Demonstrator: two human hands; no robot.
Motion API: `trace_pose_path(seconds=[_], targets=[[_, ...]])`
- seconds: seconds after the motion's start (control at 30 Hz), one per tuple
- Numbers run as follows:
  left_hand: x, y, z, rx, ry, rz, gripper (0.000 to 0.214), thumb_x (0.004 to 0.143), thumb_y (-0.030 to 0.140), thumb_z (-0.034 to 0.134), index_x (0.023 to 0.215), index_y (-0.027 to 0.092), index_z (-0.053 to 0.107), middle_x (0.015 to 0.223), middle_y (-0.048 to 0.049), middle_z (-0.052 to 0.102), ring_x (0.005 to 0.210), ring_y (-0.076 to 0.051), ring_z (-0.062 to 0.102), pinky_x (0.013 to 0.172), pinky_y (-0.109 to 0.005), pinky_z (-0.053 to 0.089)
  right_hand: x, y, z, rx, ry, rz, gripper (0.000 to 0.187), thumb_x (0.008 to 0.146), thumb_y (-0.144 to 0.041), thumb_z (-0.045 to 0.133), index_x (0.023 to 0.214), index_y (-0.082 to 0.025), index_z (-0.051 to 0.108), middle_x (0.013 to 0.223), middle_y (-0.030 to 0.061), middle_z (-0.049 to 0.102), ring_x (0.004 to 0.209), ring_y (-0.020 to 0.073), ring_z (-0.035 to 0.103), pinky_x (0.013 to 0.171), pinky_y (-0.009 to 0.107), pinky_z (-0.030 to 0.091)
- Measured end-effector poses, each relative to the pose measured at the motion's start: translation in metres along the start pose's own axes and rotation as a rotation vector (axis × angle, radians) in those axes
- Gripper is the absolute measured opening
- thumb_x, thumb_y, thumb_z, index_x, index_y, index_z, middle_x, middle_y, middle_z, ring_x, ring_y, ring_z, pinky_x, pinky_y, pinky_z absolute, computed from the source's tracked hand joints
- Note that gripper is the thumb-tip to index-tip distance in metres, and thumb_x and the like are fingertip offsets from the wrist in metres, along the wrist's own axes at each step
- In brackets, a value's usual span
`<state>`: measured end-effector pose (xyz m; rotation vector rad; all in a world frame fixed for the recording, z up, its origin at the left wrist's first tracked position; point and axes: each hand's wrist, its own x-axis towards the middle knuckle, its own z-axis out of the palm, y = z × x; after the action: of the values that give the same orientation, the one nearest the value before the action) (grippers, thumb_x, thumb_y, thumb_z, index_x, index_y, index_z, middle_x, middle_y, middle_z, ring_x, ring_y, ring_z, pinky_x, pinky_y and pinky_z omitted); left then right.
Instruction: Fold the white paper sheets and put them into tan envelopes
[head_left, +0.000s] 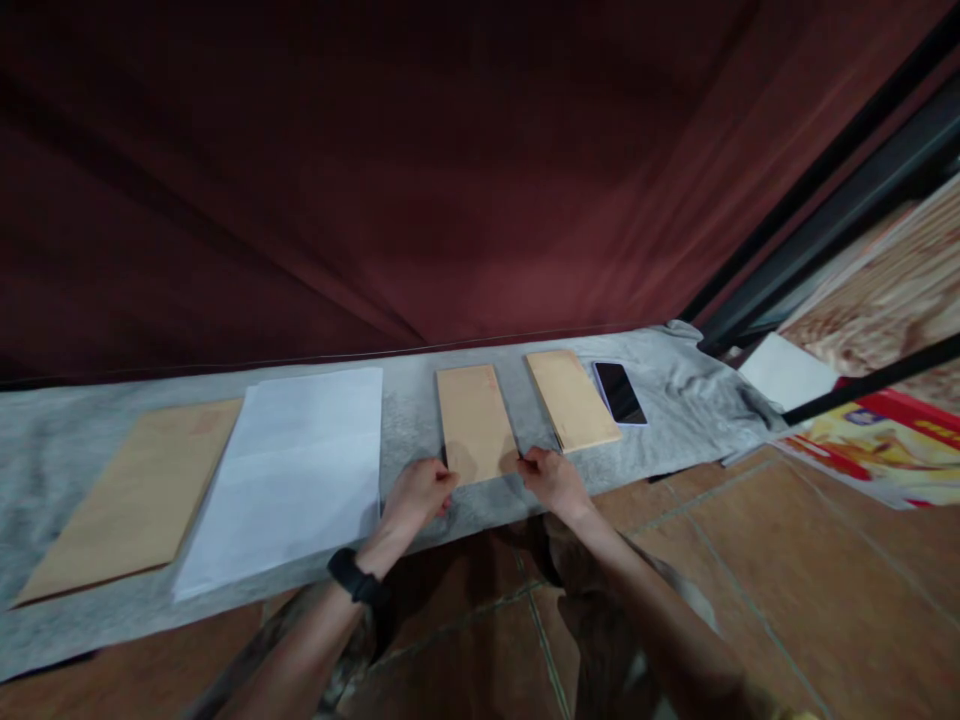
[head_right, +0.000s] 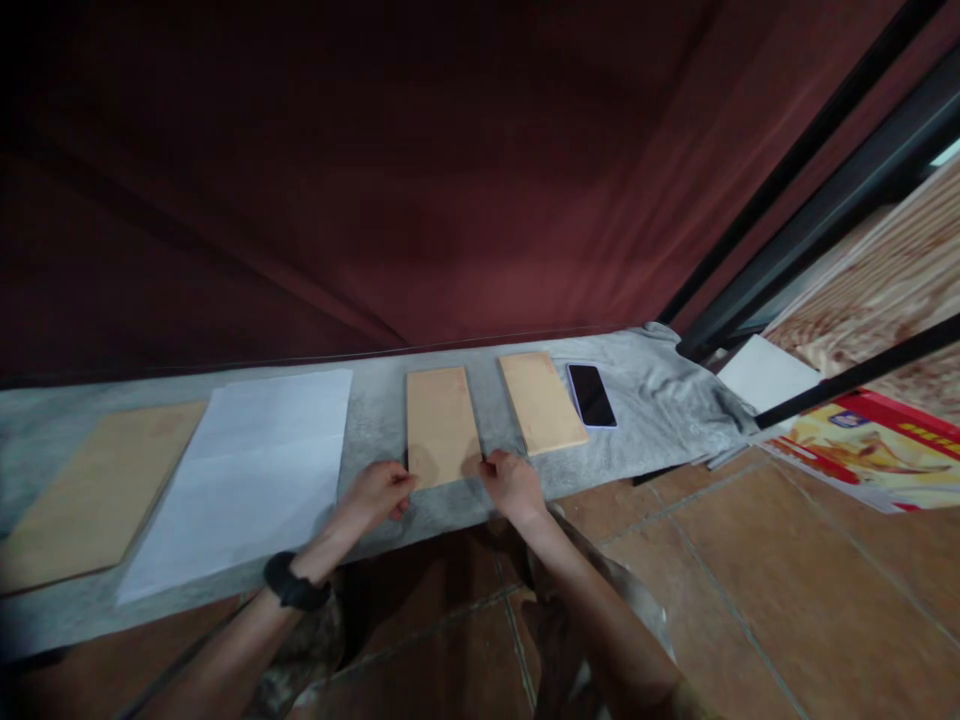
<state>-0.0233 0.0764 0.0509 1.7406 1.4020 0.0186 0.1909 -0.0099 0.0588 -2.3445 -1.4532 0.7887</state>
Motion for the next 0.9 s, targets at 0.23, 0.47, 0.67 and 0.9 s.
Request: trace_pose_path(seconds=[0.23, 0.47, 0.67, 0.9], targets=[[-0.004, 0.004, -0.002, 0.071, 0.004, 0.014, 0.026, 0.091, 0.035, 0.053, 0.074, 0.018, 0.065, 0.061, -0.0007, 0.067, 0.054, -0.014, 0.066, 0.051, -0.022, 0.041, -0.005, -0.006, -0.003, -0.258, 0.006, 0.023, 0.029, 0.103, -0.034, 0.047, 0.104, -0.021, 0.073, 0.098, 0.0087, 0.079, 0.093, 0.0221, 0.074, 0.072, 0.026, 0.046], [-0.009, 0.011, -0.005, 0.297, 0.068, 0.042, 0.026, 0.091, 0.039, 0.057, 0.078, 0.019, 0.069, 0.07, -0.0037, 0.071, 0.069, -0.018, 0.067, 0.058, -0.026, 0.039, -0.008, -0.01, -0.004, -0.331, 0.012, 0.034, 0.031, 0.104, -0.039, 0.046, 0.108, -0.022, 0.072, 0.104, 0.011, 0.079, 0.098, 0.0245, 0.075, 0.076, 0.028, 0.05], [-0.023, 0.017, -0.002, 0.403, 0.134, 0.159, 0.018, 0.095, 0.031, 0.056, 0.091, 0.02, 0.07, 0.088, -0.0048, 0.075, 0.08, -0.02, 0.069, 0.069, -0.028, 0.046, -0.011, -0.011, -0.005, -0.367, 0.022, 0.036, 0.032, 0.105, -0.042, 0.045, 0.109, -0.023, 0.07, 0.101, 0.0105, 0.079, 0.097, 0.0253, 0.076, 0.078, 0.03, 0.051], [-0.049, 0.006, 0.053, 0.509, 0.373, 0.791, 0.04, 0.099, 0.026, 0.053, 0.137, 0.015, 0.055, 0.147, -0.0157, 0.058, 0.137, -0.028, 0.053, 0.114, -0.046, 0.044, -0.018, -0.011, -0.005, -0.346, 0.059, 0.007, 0.026, 0.104, -0.038, 0.047, 0.108, -0.024, 0.068, 0.095, 0.0084, 0.078, 0.093, 0.0245, 0.076, 0.077, 0.03, 0.051]])
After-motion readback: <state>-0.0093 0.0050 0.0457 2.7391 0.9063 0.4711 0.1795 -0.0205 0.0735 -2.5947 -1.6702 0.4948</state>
